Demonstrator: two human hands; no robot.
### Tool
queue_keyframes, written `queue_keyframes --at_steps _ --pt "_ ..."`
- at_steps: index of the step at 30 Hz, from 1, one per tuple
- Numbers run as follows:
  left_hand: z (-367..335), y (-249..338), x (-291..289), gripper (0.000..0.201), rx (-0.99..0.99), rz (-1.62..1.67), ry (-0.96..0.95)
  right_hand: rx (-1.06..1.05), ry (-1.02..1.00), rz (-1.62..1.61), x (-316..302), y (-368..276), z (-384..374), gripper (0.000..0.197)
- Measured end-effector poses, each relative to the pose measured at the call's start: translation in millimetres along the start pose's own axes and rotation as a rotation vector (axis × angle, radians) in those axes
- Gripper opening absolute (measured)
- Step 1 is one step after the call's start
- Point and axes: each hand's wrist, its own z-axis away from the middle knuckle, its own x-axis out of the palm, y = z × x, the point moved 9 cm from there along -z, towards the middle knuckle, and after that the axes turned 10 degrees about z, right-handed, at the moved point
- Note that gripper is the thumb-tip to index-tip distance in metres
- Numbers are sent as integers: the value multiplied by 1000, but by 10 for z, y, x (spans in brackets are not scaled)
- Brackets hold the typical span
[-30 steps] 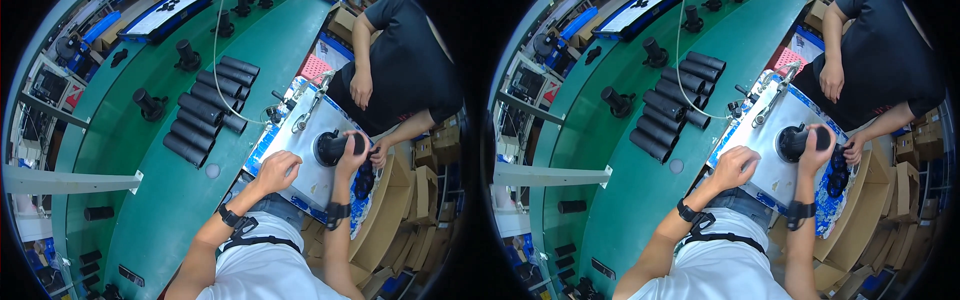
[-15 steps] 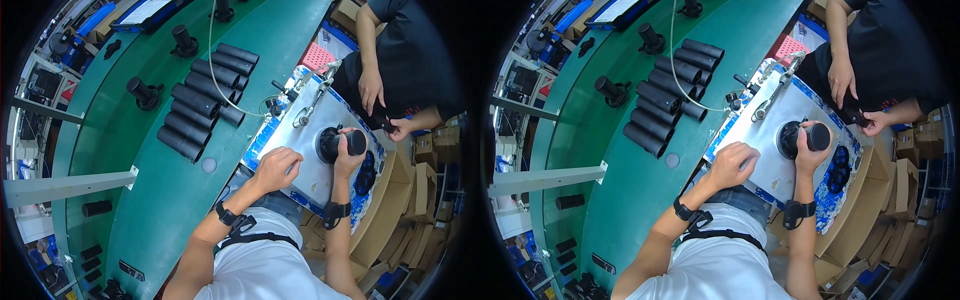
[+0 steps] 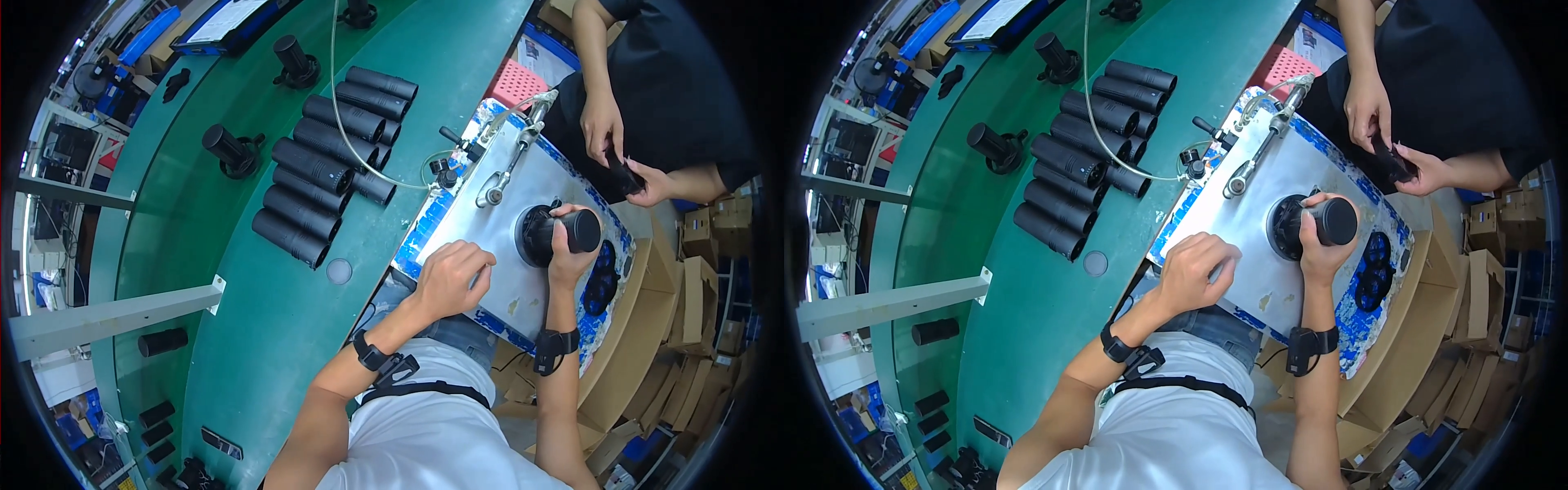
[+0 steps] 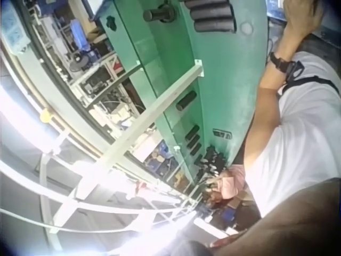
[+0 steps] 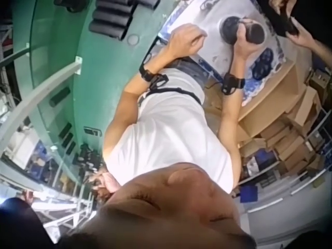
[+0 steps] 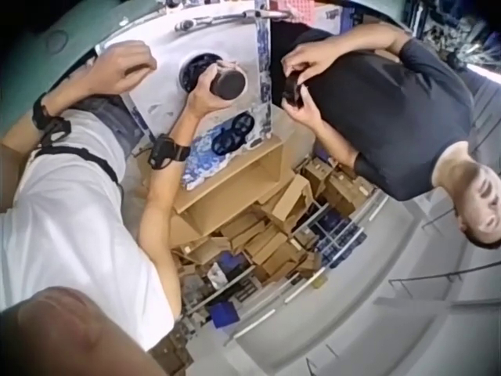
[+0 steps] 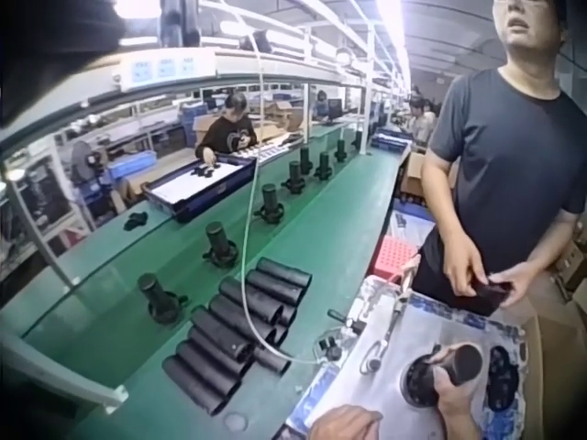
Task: The person picks up a black cylinder from the conveyor belt, fits it into a black base, and presses the assembly into a metal fixture. They then remove the completed unit and place it back onto the green workbench.
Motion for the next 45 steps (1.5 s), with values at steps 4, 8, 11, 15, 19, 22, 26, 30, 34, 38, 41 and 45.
queue_keyframes --at_steps 4,8,11,15,19,22,26,30,34,38,41,45 --pt "-82 -14 -102 9 -37 149 -30 36 -71 -144 28 100 -28 37" --pt "-669 -161 -513 9 -46 224 108 -5 -112 -109 14 67 -42 35" --pt "-1203 -687 -515 18 -188 34 90 4 -102 -111 3 49 -48 35" --pt "-1474 -1496 -310 27 -243 -465 -59 -4 -100 -134 67 33 -52 33" --pt "-1449 -1835 -33 31 -488 -627 -421 -5 -88 -127 23 100 -60 32" --pt "-1447 -1729 -55 34 -623 -615 -451 2 -65 -167 -42 70 -64 33" --pt "-1349 -1952 -215 34 -659 -467 -339 15 -60 -201 41 6 -46 34" --pt "-1272 -1884 -59 41 -610 -430 -452 -24 24 1 -171 -55 -32 33" --pt "-1336 -1957 -72 39 -577 -431 -524 -159 179 -559 -835 -1301 -598 49" --pt "-1258 -1791 -572 33 -369 -170 1 -226 -256 -188 -236 -2016 -282 58" --pt "-992 -481 -607 22 -141 172 194 16 -131 -310 -264 -1244 79 55" --pt "-54 926 -617 59 167 35 -151 -4 -280 -265 252 -1330 390 58"
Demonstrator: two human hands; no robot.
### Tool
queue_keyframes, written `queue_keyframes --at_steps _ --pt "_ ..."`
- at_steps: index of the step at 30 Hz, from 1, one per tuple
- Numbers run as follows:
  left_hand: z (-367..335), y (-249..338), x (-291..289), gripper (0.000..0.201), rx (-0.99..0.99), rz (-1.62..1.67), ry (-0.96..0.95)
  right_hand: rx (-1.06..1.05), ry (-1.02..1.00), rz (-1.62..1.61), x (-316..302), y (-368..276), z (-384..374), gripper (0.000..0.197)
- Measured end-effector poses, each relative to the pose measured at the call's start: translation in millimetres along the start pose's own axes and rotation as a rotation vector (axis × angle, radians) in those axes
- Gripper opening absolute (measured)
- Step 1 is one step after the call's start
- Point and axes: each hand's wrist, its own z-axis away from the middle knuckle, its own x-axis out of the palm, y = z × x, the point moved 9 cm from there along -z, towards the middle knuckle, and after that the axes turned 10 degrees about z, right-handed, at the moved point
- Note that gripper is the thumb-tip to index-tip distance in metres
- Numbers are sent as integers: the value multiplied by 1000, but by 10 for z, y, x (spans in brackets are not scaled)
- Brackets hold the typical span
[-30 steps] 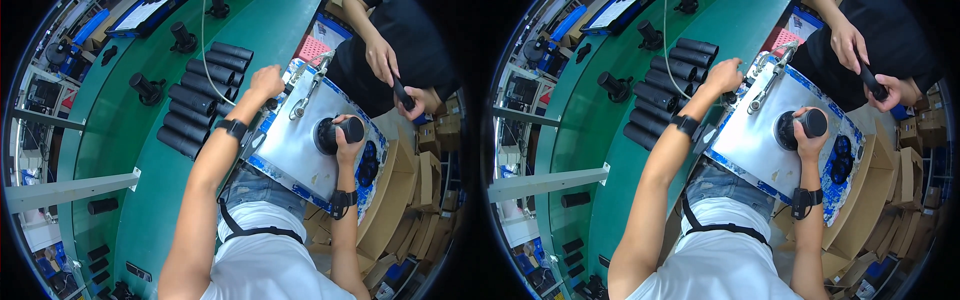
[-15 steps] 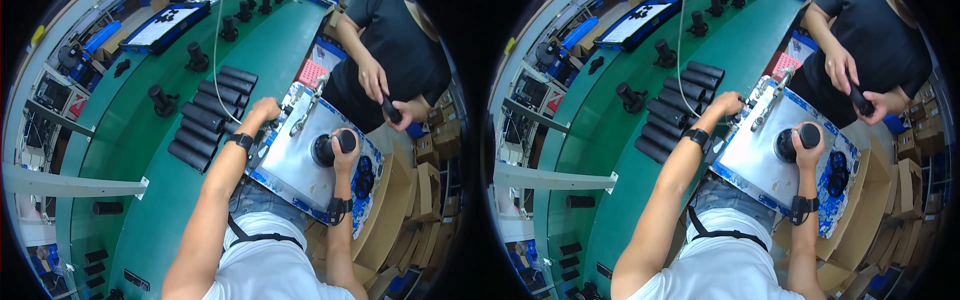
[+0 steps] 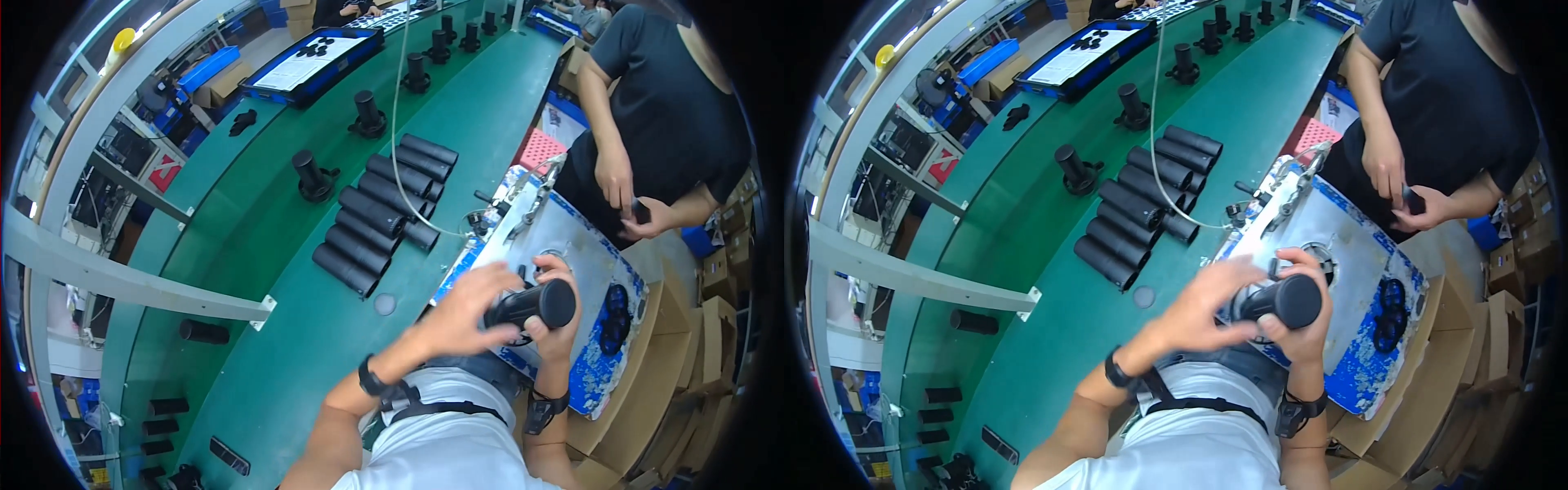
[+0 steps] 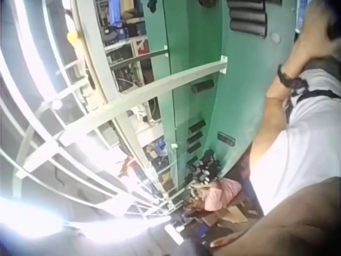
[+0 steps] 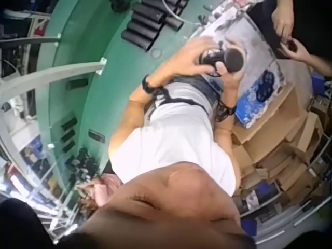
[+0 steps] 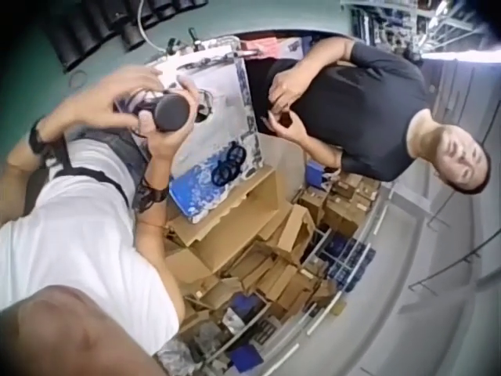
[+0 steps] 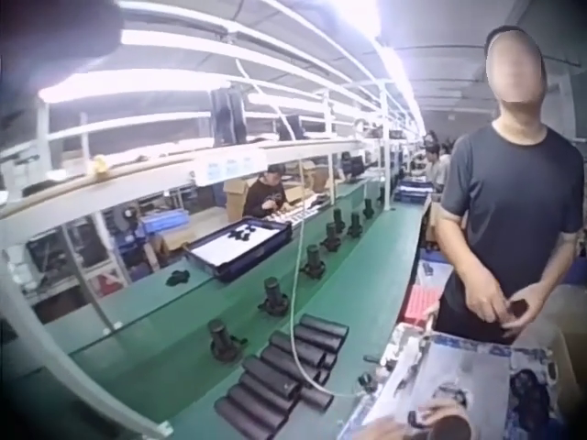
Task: The person picks up a black cylinder from the conveyor belt, fits it into a black base, and presses the assembly into a metal fixture. They then remove the completed unit and place it back onto the green workbench.
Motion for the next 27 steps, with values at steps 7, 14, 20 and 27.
queue_keyframes --at_steps 7,14,20,27 --pt "661 -268 -585 69 -302 -156 336 -46 -320 40 562 -101 34 61" --pt "1487 -758 -2906 56 -433 -498 1111 318 -114 219 -182 869 716 22" --pt "2713 -1902 -3663 67 -795 -606 1229 407 -152 259 -386 1378 1284 22" --pt "2716 -1978 -3578 87 -711 -763 1190 286 -204 371 -256 1377 1209 14"
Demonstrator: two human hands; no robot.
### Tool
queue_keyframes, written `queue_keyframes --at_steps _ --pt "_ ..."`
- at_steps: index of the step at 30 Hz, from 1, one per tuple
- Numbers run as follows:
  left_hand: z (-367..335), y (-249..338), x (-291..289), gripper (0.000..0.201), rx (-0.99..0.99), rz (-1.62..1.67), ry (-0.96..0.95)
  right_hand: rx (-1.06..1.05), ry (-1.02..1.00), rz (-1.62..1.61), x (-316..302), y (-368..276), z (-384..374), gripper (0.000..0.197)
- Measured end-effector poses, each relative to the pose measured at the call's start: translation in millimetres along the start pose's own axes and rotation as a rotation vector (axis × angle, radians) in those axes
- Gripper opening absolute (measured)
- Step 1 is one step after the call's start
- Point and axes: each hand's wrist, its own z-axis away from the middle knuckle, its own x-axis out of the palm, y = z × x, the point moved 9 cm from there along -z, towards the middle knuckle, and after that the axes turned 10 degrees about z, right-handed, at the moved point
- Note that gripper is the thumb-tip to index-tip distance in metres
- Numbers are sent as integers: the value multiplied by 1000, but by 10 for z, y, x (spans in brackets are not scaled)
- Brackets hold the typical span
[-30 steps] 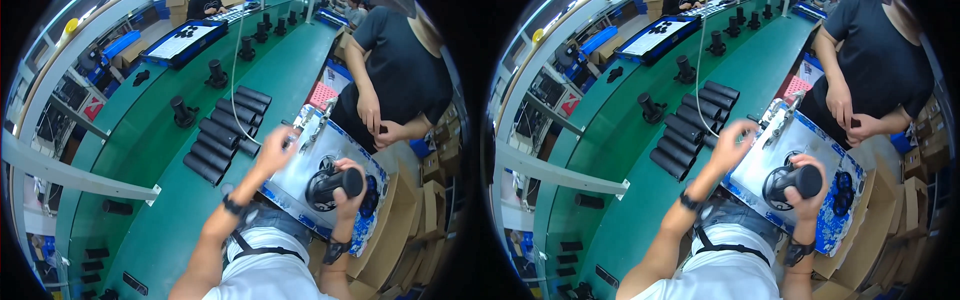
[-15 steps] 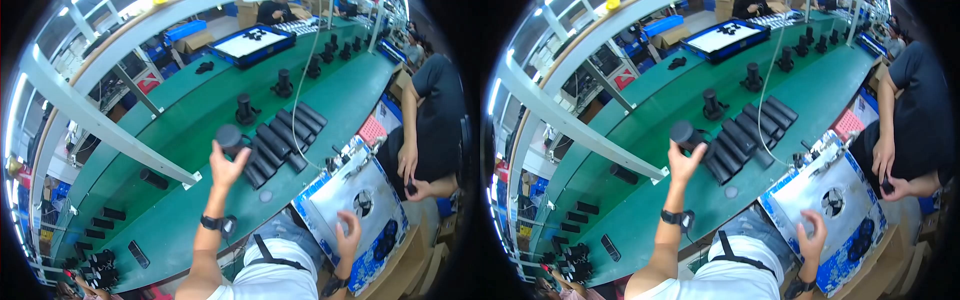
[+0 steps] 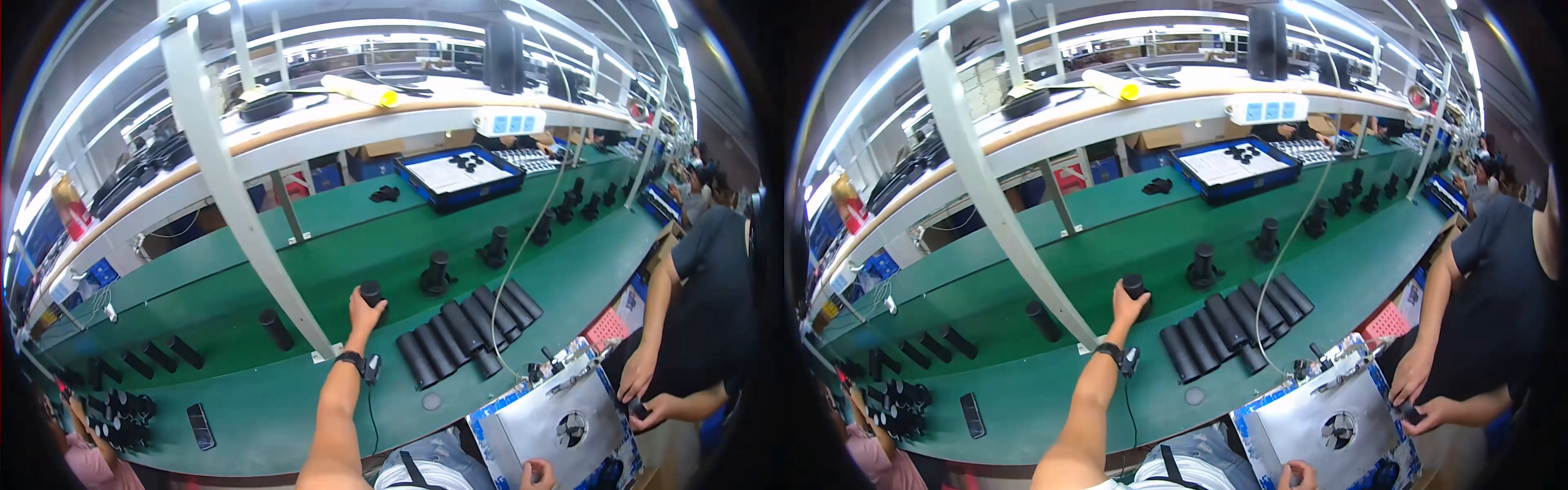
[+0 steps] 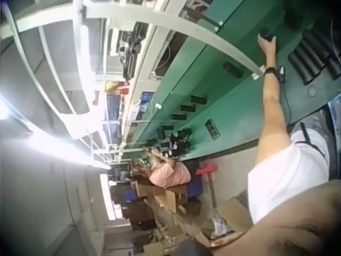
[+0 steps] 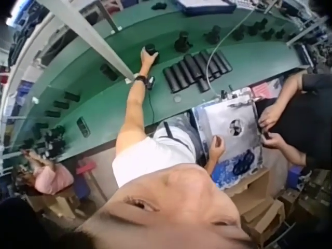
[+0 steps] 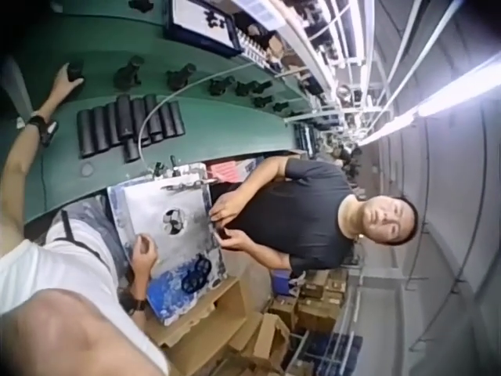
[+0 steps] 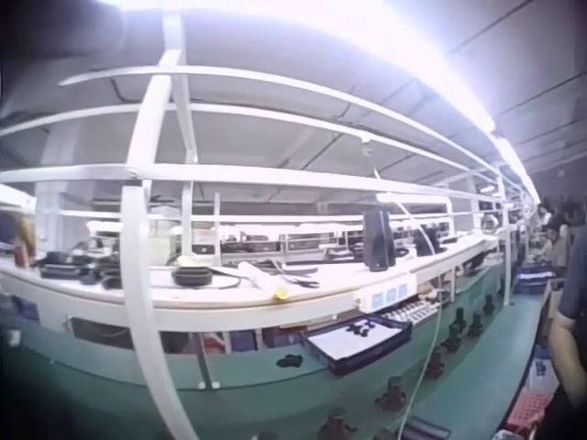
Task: The person picks up a black cylinder from the conveyor belt, fits it into a black base, and presses the assembly into a metal fixture. They then remove the completed unit and place it back onto the green workbench.
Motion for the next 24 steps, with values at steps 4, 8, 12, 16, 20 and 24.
queue_keyframes --at_steps 4,8,12,16,20,24 --pt "730 717 -269 64 252 22 114 46 158 27 -335 97 154 12" --pt "1998 706 -345 61 229 -168 -262 165 338 22 -519 970 870 29" --pt "2867 334 -517 60 193 -351 -485 436 355 61 -710 1720 1539 62" --pt "2936 291 -399 57 289 -432 -554 136 475 496 -413 1905 1695 59" --pt "2648 422 -225 41 380 -247 -594 126 554 459 -334 1435 1445 63" --pt "1545 2059 -746 18 506 139 -358 114 604 413 -201 1883 1263 68"
